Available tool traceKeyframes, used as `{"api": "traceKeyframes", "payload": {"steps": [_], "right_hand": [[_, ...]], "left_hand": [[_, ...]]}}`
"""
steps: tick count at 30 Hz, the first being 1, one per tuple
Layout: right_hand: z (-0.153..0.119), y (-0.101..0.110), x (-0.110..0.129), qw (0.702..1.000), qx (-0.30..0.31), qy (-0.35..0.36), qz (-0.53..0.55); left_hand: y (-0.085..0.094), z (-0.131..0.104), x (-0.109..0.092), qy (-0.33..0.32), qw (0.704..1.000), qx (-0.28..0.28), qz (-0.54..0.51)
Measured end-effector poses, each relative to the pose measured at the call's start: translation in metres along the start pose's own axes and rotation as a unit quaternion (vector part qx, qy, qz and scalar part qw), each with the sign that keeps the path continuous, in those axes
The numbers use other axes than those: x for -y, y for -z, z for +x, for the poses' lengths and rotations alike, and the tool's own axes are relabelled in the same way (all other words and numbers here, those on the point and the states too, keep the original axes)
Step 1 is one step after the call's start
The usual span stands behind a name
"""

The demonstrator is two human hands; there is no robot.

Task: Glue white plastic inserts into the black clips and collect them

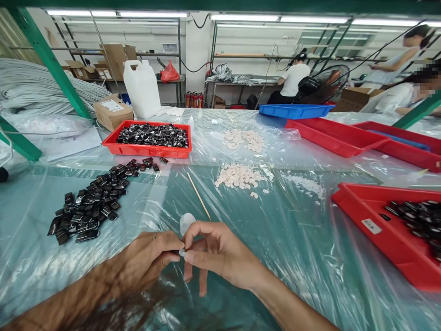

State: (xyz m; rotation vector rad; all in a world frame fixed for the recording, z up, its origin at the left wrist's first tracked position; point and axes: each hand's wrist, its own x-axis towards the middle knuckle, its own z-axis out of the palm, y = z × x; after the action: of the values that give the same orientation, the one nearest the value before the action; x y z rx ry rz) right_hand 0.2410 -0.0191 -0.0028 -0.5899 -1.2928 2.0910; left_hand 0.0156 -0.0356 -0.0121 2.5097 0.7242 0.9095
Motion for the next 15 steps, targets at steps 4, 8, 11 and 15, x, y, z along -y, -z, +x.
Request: {"api": "traceKeyframes", "payload": {"steps": [4,8,11,15], "right_hand": [[0.0002,0.0003,-0.0021,1.000,0.001,-0.012,0.008],[-0.0002,-0.0007,-0.0013,0.999,-0.007,-0.033,0.016],[-0.0002,-0.0021,0.0010,0.999,-0.006,-0.050,0.014],[-0.0004,-0.0040,0.0019,0.998,-0.008,-0.065,-0.013]], "left_hand": [[-0.0062,-0.0044,0.0051,-0.013,1.000,-0.013,-0.009],[-0.0095,-0.0101,0.0093,-0.011,0.999,0.012,0.030],[-0.0054,-0.0096,0.0072,-0.019,0.996,0.047,0.075],[0.0000,-0.0054,0.0015,-0.036,0.993,0.065,0.087]]}}
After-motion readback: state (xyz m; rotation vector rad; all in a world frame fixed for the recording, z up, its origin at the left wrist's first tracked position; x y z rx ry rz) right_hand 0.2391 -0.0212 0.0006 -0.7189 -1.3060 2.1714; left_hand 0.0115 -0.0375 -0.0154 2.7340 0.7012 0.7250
